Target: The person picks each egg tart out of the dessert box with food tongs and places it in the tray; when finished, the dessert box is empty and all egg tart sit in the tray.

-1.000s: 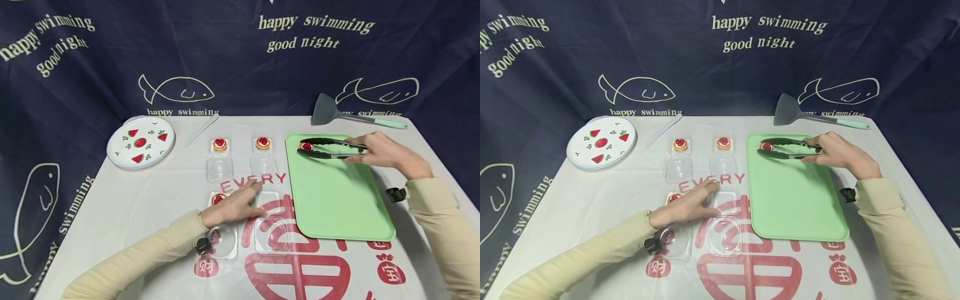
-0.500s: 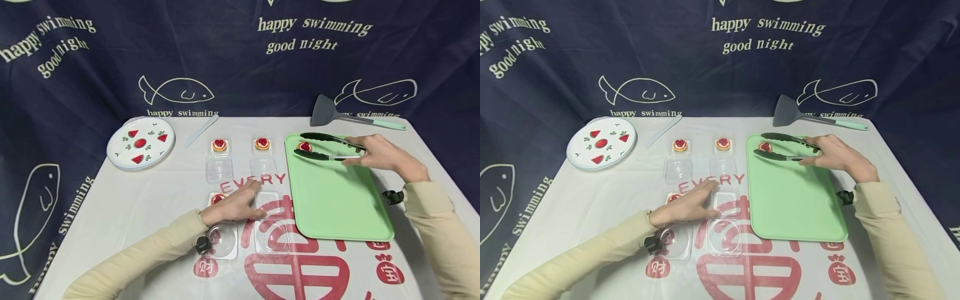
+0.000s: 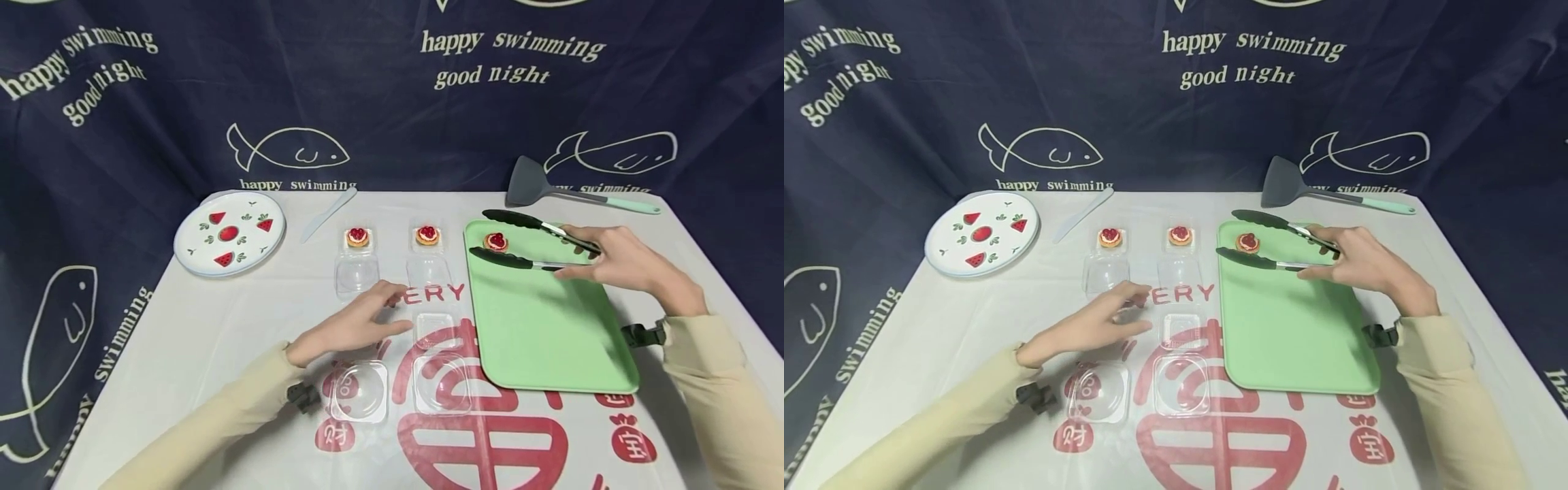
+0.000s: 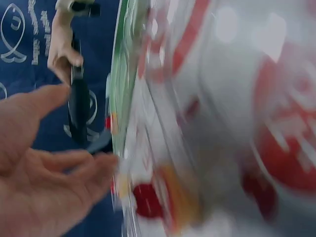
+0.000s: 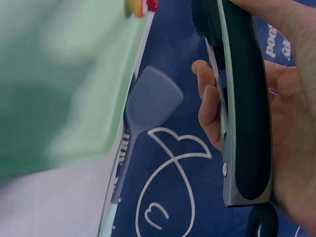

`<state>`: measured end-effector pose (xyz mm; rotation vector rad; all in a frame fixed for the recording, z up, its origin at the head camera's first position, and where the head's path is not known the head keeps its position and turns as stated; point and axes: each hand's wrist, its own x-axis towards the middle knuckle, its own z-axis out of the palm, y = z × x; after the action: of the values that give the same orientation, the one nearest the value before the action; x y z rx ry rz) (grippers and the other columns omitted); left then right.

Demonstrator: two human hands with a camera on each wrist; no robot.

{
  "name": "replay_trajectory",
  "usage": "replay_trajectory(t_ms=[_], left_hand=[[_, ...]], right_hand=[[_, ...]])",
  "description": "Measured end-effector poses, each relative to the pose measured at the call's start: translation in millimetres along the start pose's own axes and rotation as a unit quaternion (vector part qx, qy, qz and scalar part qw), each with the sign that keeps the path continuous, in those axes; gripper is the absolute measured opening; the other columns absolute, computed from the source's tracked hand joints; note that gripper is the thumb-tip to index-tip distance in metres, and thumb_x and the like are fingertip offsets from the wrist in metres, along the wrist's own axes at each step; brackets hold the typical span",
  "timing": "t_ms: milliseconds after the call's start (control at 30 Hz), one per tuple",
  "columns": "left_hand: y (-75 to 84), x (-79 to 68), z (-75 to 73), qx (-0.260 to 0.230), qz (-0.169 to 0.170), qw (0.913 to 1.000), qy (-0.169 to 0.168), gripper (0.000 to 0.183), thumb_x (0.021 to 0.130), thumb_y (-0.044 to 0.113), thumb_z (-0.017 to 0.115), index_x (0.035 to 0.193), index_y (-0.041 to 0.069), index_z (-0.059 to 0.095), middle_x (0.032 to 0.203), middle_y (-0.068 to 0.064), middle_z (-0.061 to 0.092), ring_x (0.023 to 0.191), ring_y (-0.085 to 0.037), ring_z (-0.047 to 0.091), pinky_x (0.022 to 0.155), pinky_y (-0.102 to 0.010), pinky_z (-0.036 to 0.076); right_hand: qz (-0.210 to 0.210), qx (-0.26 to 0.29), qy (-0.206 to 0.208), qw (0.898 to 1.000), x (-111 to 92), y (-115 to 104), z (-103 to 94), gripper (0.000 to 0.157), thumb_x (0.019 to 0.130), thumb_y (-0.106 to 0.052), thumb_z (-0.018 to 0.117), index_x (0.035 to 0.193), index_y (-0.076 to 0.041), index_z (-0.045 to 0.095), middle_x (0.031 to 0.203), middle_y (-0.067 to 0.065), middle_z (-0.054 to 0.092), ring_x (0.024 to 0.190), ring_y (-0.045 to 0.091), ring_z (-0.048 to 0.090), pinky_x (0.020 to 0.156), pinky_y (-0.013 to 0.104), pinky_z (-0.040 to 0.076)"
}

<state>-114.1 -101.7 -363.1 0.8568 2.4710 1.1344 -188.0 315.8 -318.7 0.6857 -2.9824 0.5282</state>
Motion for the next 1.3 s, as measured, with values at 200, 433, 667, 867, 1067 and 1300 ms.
replay_trajectory(t_ms=[200, 433, 667, 867, 1067, 1300], left_hand=[[-23.0, -22.8, -21.9, -0.005, 0.049, 0.9987, 0.012, 0.056, 0.094, 0.020, 0.065, 0.141, -0.004, 0.045, 0.140, -0.015, 0.048, 0.128, -0.029, 0.050, 0.110, -0.045, 0.040], [-46.1, -46.0, -35.8, -0.003, 0.040, 0.9987, 0.030, 0.057, 0.089, 0.019, 0.072, 0.138, -0.002, 0.051, 0.141, -0.013, 0.049, 0.134, -0.030, 0.043, 0.113, -0.050, 0.033], [-60.0, -61.1, -36.8, 0.016, 0.015, 0.9995, 0.024, 0.071, 0.081, 0.023, 0.080, 0.140, -0.003, 0.049, 0.143, -0.015, 0.046, 0.134, -0.034, 0.042, 0.113, -0.053, 0.031], [-64.4, -65.0, -35.8, 0.014, 0.001, 0.9995, 0.029, 0.077, 0.075, 0.018, 0.084, 0.139, -0.005, 0.048, 0.143, -0.018, 0.045, 0.134, -0.036, 0.041, 0.114, -0.054, 0.028], [-69.2, -64.7, -31.9, -0.002, -0.008, 0.9998, 0.018, 0.075, 0.075, 0.017, 0.084, 0.137, -0.006, 0.050, 0.139, -0.018, 0.049, 0.132, -0.035, 0.044, 0.114, -0.052, 0.030], [-72.8, -62.3, -31.3, -0.034, -0.020, 0.9987, 0.031, 0.072, 0.071, 0.016, 0.087, 0.133, -0.002, 0.057, 0.134, -0.013, 0.057, 0.129, -0.031, 0.048, 0.115, -0.050, 0.030]], right_hand=[[-0.023, 0.010, -0.010, 1.000, 0, -15, 4.8, 0.085, 0.064, -0.034, 0.090, 0.134, 0.003, 0.057, 0.125, 0.024, 0.062, 0.097, 0.031, 0.063, 0.085, 0.054, 0.048], [-0.067, 0.023, -0.037, 0.997, 4, -42, 13.5, 0.082, 0.067, -0.036, 0.088, 0.133, 0.003, 0.057, 0.123, 0.019, 0.065, 0.109, 0.032, 0.062, 0.087, 0.053, 0.049], [-0.142, 0.037, -0.057, 0.987, 10, -69, 26.9, 0.078, 0.070, -0.037, 0.087, 0.129, 0.007, 0.059, 0.123, 0.018, 0.066, 0.113, 0.033, 0.062, 0.090, 0.050, 0.051], [-0.177, 0.064, -0.090, 0.978, 17, -91, 39.1, 0.077, 0.073, -0.039, 0.085, 0.130, 0.006, 0.058, 0.125, 0.018, 0.064, 0.111, 0.029, 0.064, 0.091, 0.048, 0.053], [-0.210, 0.069, -0.121, 0.968, 25, -113, 53.6, 0.078, 0.074, -0.040, 0.084, 0.129, 0.008, 0.058, 0.123, 0.016, 0.066, 0.098, 0.020, 0.066, 0.083, 0.039, 0.056], [-0.241, 0.060, -0.149, 0.957, 38, -139, 62.4, 0.076, 0.076, -0.045, 0.081, 0.128, 0.007, 0.060, 0.124, 0.017, 0.065, 0.104, 0.023, 0.066, 0.086, 0.039, 0.056]])
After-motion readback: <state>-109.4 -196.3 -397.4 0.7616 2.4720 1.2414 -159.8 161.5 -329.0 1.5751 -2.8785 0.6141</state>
